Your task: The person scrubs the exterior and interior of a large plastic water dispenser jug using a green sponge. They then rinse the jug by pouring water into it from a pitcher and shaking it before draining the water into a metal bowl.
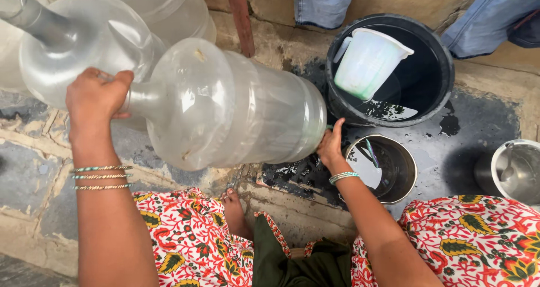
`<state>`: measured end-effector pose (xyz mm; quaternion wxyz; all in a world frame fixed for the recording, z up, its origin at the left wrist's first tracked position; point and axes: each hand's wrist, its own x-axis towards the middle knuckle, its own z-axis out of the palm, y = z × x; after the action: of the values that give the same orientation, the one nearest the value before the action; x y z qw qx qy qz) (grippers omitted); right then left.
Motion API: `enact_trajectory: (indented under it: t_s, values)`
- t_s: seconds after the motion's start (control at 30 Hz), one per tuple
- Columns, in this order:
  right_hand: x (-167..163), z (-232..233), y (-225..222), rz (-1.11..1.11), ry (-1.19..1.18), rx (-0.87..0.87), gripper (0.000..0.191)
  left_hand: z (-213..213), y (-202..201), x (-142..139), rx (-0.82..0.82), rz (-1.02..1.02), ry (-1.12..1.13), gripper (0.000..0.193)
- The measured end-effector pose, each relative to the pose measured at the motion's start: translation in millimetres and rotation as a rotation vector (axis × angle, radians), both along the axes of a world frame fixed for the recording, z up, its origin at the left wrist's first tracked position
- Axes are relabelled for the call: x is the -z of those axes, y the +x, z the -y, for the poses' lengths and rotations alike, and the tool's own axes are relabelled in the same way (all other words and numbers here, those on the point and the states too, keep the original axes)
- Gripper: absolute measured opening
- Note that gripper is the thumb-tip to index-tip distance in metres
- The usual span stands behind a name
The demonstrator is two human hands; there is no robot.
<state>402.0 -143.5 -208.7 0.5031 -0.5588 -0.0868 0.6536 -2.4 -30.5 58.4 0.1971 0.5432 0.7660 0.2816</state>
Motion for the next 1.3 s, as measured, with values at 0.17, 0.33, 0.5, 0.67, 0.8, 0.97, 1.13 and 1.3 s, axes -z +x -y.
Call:
enact_trajectory:
  t_s: [0.17,0.33,0.5,0.67,0.8,0.97,1.13,1.3]
  values:
    - [-12,-10,6,0.101,0.296,0.055,0.114,10,-1,-9,0.125,0.018,-0.043,0.055]
    - [-29,-2,-51,0.999,0.158,0.104,0.082,20,2,-11,0.165,-0.071,-0.061,0.063]
    - [-69,26,-119,1.190,0.589,0.050,0.067,24,15,-18,0.141,-0.099,-0.107,0.065]
    - [-108,51,-138,0.965,0.982,-0.198,0.066,27,30,-25,0.116,-0.117,-0.078,0.065]
    - [-84,41,-123,1.233,0.797,-0.137,0.069,26,34,-26,0.110,-0.139,-0.052,0.065]
    - [-24,30,-60,1.319,0.520,-0.055,0.079,13,25,-20,0.131,-0.150,-0.021,0.069]
    - [-13,1,-8,1.035,0.300,-0.125,0.087,7,15,-14,0.183,-0.200,-0.011,0.058]
    - [-20,-26,16,0.953,0.411,-0.290,0.088,7,15,-11,0.245,-0.053,0.051,0.048]
